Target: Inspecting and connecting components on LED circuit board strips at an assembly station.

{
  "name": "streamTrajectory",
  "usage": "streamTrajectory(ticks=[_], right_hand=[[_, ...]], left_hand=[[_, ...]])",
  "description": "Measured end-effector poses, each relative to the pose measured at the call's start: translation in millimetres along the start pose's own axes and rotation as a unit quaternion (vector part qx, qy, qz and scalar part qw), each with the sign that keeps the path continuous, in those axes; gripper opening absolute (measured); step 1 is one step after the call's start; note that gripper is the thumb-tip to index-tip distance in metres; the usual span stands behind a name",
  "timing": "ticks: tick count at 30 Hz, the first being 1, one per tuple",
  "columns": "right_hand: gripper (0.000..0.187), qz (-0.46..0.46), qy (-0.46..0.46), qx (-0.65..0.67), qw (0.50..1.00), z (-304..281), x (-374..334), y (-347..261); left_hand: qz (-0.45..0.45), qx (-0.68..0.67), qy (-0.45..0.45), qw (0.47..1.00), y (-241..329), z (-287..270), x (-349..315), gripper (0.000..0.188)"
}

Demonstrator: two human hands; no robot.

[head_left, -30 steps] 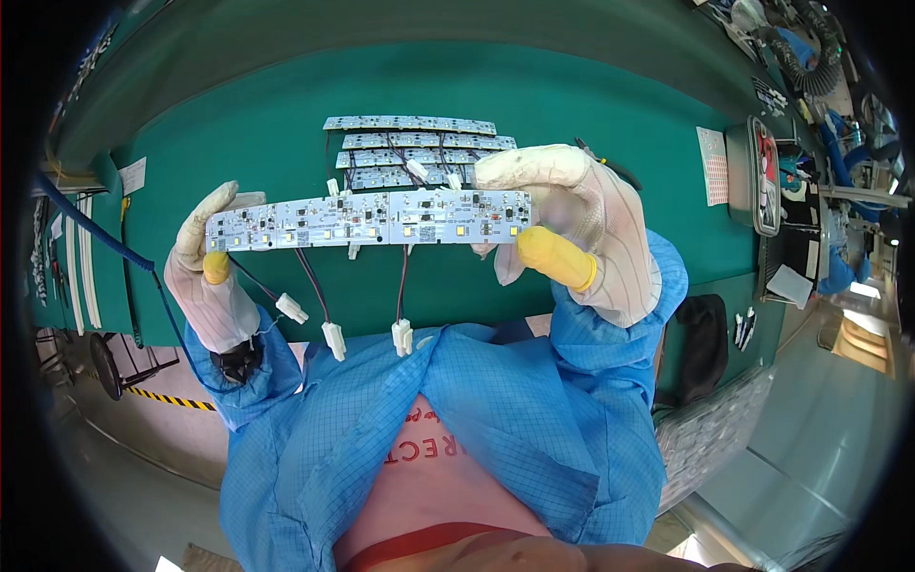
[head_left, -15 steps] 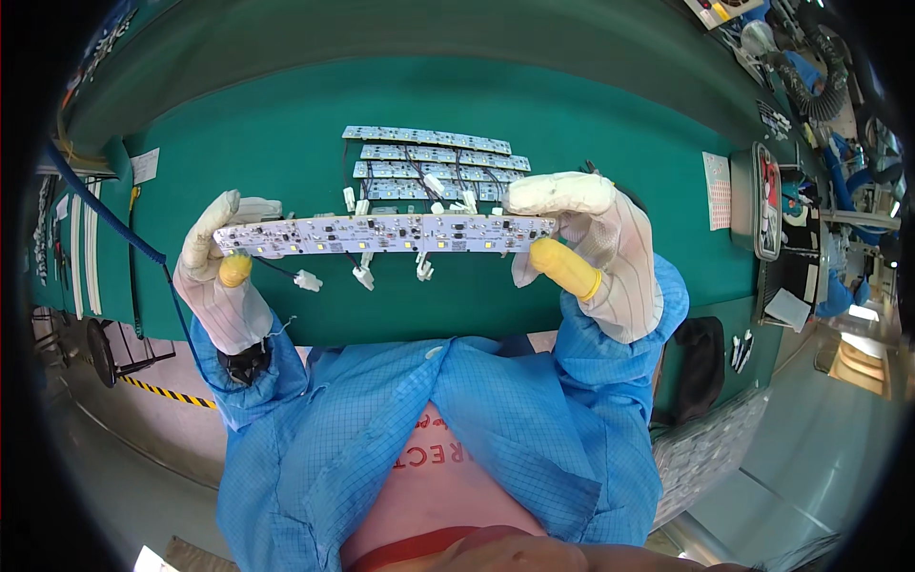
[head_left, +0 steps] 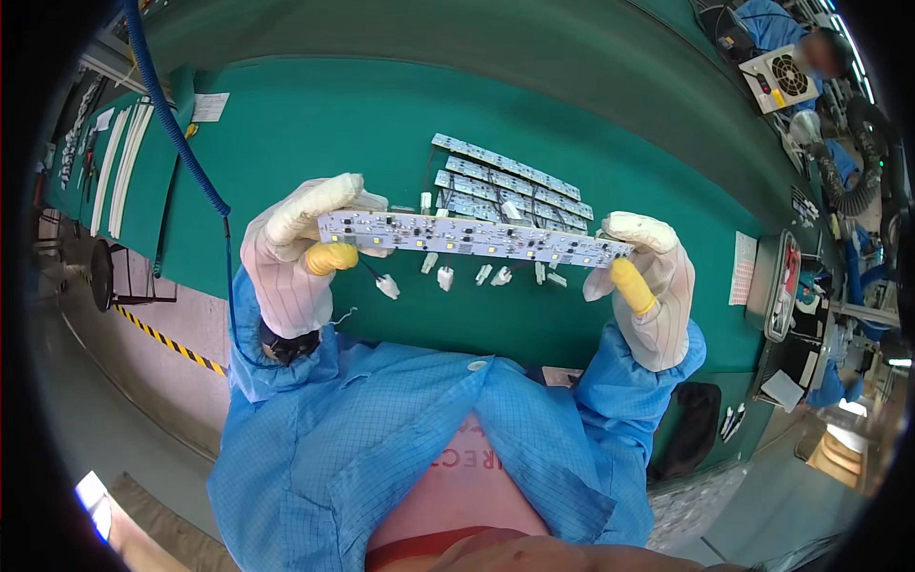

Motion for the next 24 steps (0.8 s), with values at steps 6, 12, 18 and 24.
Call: streamTrajectory(ticks=[6,12,18,24], right_hand=[[0.049,0.007,-0.052,0.084,0.995,9.8,-2.4,-4.4],[0.041,0.013,-0.065,0.09,0.994,10.9,-0.3,-2.0],[0.045,0.006,-0.021,0.041,0.999,10.3,5.2,1.0],[0.066,-0.012,0.016,-0.096,0.995,5.7,8.9,3.5]], left_hand=[[-0.134,0.06,0.036,0.989,-25.4,-12.5,5.6,0.053],[-0.116,0.013,0.051,0.992,-31.3,-13.8,5.2,0.051],[-0.102,-0.014,0.069,0.992,-12.5,-4.8,1.3,0.057],[0.007,-0.033,-0.046,0.998,1.5,8.1,3.1,0.059]])
Point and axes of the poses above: each hand's wrist, its own x-axis towards the middle knuckle, its own z-axis out of the palm, y = z × x, the point moved 7 cm from there along x, towards the middle knuckle, and after that the axes turned 5 degrees about y, right-handed, at the moved point
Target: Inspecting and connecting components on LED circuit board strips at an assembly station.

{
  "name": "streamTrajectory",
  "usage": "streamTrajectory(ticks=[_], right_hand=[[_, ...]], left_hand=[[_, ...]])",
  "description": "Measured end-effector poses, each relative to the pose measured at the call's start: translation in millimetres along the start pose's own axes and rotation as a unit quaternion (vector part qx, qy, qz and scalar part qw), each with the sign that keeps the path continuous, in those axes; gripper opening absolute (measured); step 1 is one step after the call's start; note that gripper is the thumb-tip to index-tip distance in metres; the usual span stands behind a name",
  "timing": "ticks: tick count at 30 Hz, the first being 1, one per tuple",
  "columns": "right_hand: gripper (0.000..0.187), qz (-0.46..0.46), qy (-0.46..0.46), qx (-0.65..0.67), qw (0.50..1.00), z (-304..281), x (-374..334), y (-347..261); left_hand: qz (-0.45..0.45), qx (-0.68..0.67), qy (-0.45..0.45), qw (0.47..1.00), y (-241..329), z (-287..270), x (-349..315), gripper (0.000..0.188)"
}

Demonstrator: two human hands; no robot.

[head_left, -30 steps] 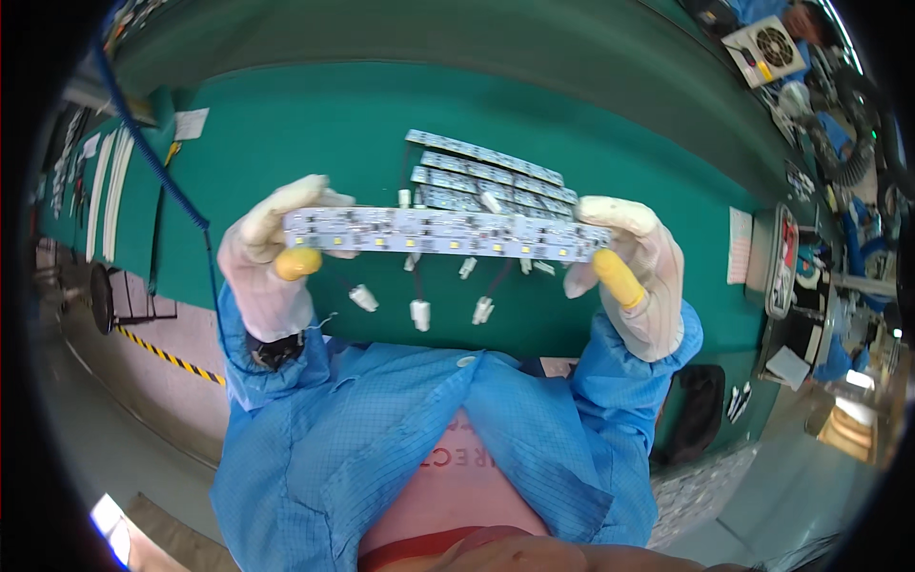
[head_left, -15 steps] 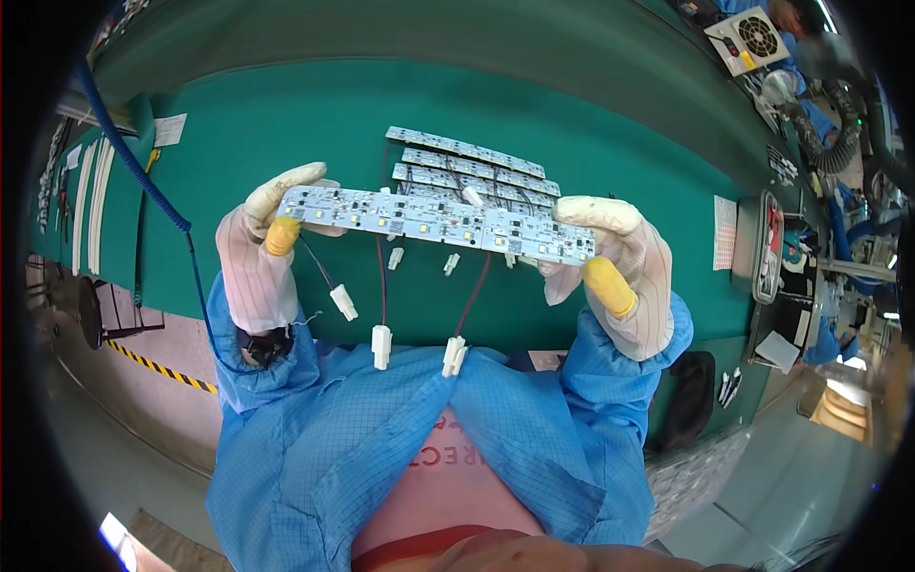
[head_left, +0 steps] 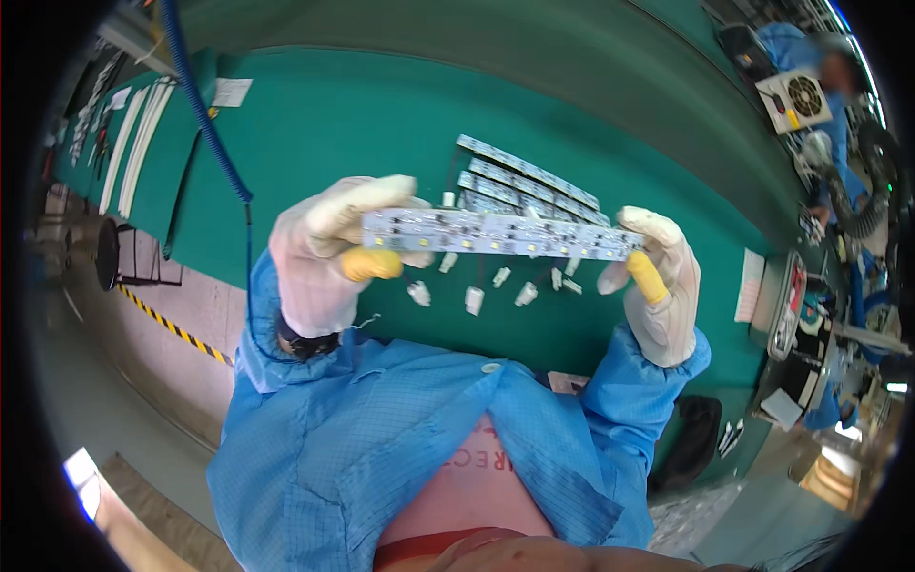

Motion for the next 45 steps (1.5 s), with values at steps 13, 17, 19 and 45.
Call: streamTrajectory(ticks=[13,17,19,45], right_hand=[[0.037,-0.007,-0.088,0.116,0.989,13.8,-12.2,-20.5],[0.038,0.001,-0.031,0.099,0.995,9.5,-2.5,-6.4],[0.037,0.041,-0.021,0.129,0.991,6.4,1.1,12.9],[0.046,0.022,0.003,0.017,1.0,1.2,2.1,13.7]], left_hand=[[-0.159,0.13,0.137,0.969,-34.7,-26.6,8.1,0.042],[-0.13,-0.036,0.087,0.987,-28.5,-15.4,5.1,0.046],[-0.115,-0.026,0.059,0.991,-28.7,-16.2,1.3,0.049],[-0.097,-0.056,-0.056,0.992,-26.3,-4.9,1.7,0.049]])
Point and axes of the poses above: each hand's wrist, its own x-axis towards the middle knuckle, its own z-axis out of the palm, y = z × x, the point moved 7 cm from there along x, towards the middle knuckle, and after that the axes turned 5 degrees about y, right-handed, at the moved point
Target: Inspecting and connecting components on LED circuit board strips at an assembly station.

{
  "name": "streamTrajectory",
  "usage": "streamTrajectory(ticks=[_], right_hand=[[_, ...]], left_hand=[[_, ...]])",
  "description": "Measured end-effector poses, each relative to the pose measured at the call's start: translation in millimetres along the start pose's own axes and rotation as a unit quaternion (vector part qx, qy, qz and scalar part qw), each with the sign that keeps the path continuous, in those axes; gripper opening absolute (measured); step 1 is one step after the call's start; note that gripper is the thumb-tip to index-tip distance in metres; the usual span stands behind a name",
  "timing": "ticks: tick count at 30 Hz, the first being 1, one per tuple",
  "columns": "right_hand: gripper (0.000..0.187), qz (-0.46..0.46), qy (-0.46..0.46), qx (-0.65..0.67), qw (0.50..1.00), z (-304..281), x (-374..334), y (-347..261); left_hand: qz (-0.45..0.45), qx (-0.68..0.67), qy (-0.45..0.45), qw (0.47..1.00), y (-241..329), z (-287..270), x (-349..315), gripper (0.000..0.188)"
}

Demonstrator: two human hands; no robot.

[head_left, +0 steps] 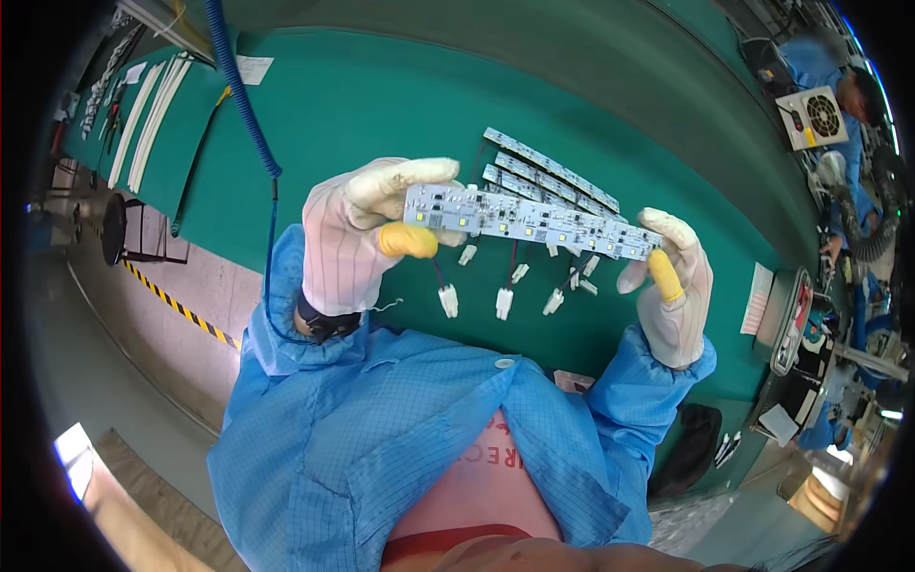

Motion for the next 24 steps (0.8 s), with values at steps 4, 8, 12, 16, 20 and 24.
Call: streamTrajectory(ticks=[4,8,12,16,20,24], right_hand=[[0.049,-0.005,-0.003,0.023,1.0,4.9,-4.0,-4.6],[0.047,-0.01,-0.009,0.085,0.996,7.2,0.1,-1.9],[0.047,0.001,-0.018,0.036,0.999,5.2,3.6,4.0],[0.052,-0.013,-0.008,0.008,1.0,3.8,-1.7,-5.2],[0.036,-0.028,-0.072,0.027,0.997,5.9,-10.2,-20.4],[0.041,0.0,-0.119,0.082,0.99,15.2,-18.5,-31.6]], left_hand=[[-0.044,-0.024,0.122,0.991,-2.9,-7.3,-4.1,0.049],[-0.024,-0.006,0.129,0.991,-3.6,-14.8,-8.5,0.049],[0.111,0.014,-0.06,0.992,3.4,-4.7,-4.6,0.05],[-0.031,-0.018,0.091,0.995,4.0,1.1,-5.1,0.049],[-0.024,0.051,0.207,0.977,1.2,-12.5,-2.5,0.038],[-0.082,0.197,0.21,0.954,-14.0,-26.2,4.8,0.036]])
Point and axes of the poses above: each hand's wrist, its own x-axis towards the middle knuckle, its own z-axis out of the palm, y = z × x, the point moved 7 cm from there along x, towards the middle knuckle, and after that the axes turned 5 degrees about y, right-handed, at the moved point
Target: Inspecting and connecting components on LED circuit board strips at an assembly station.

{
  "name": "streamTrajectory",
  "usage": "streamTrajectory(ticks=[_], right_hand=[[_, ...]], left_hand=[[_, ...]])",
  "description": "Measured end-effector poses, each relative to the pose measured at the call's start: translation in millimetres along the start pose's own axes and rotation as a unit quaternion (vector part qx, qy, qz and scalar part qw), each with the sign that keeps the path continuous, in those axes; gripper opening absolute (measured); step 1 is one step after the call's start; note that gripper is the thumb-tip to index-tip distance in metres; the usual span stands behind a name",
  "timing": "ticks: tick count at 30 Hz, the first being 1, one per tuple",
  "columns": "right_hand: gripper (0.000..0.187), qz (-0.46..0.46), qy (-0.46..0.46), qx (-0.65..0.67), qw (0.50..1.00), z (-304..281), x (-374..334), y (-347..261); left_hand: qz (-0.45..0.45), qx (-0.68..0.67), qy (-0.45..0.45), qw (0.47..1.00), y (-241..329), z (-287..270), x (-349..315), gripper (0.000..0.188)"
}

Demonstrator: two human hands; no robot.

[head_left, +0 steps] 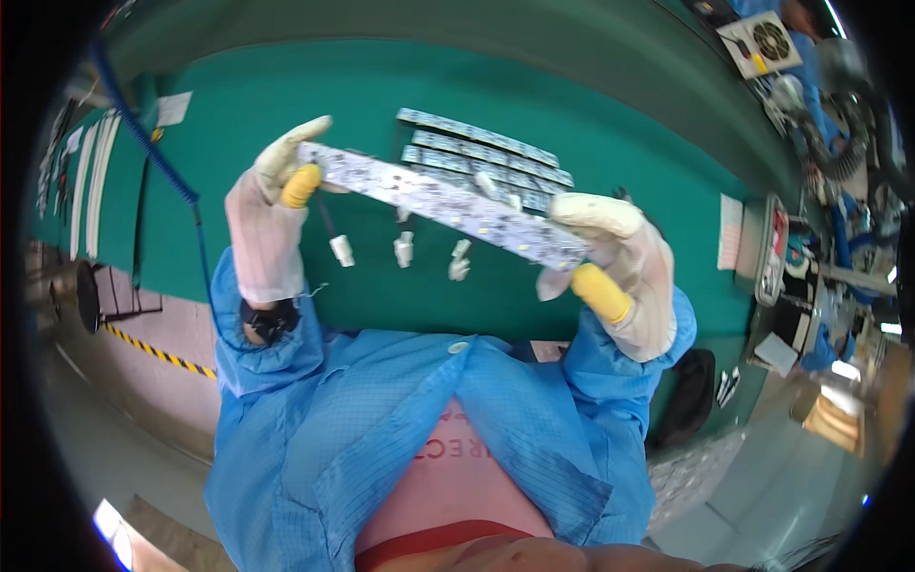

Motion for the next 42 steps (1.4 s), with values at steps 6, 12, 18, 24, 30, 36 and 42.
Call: streamTrajectory(ticks=[6,12,18,24,30,36,42], right_hand=[[0.059,-0.048,-0.029,0.104,0.993,3.9,-1.3,4.8],[0.053,-0.002,0.013,0.074,0.997,-7.6,0.3,11.0],[0.033,-0.017,0.039,0.049,0.998,-15.8,1.0,17.3],[0.038,-0.035,0.008,0.068,0.997,-11.5,2.0,17.7],[0.036,-0.055,0.002,0.058,0.997,-5.3,5.6,10.6],[0.044,-0.008,0.096,-0.073,0.993,-20.7,16.9,27.5],[0.048,0.042,0.099,0.025,0.994,-27.0,14.5,51.8]], left_hand=[[-0.001,0.035,0.007,0.999,-12.3,-7.0,5.4,0.035],[0.025,-0.026,0.028,0.999,-2.3,-5.5,-2.1,0.052],[0.052,-0.097,0.002,0.994,6.2,-6.2,-13.9,0.061],[0.047,-0.055,0.012,0.997,2.0,-9.5,-8.3,0.049],[0.052,-0.074,0.004,0.996,1.0,-13.9,-5.4,0.051],[0.116,-0.247,-0.13,0.953,17.9,7.4,-25.3,0.055],[-0.001,-0.15,-0.093,0.984,12.0,8.7,-20.1,0.03]])
Point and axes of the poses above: each hand's wrist, its own x-axis towards the middle knuckle, its own z-axis out of the palm, y = z × x, the point moved 7 cm from there along x, towards the middle knuckle, and after that the axes turned 5 degrees about y, right-handed, at the moved point
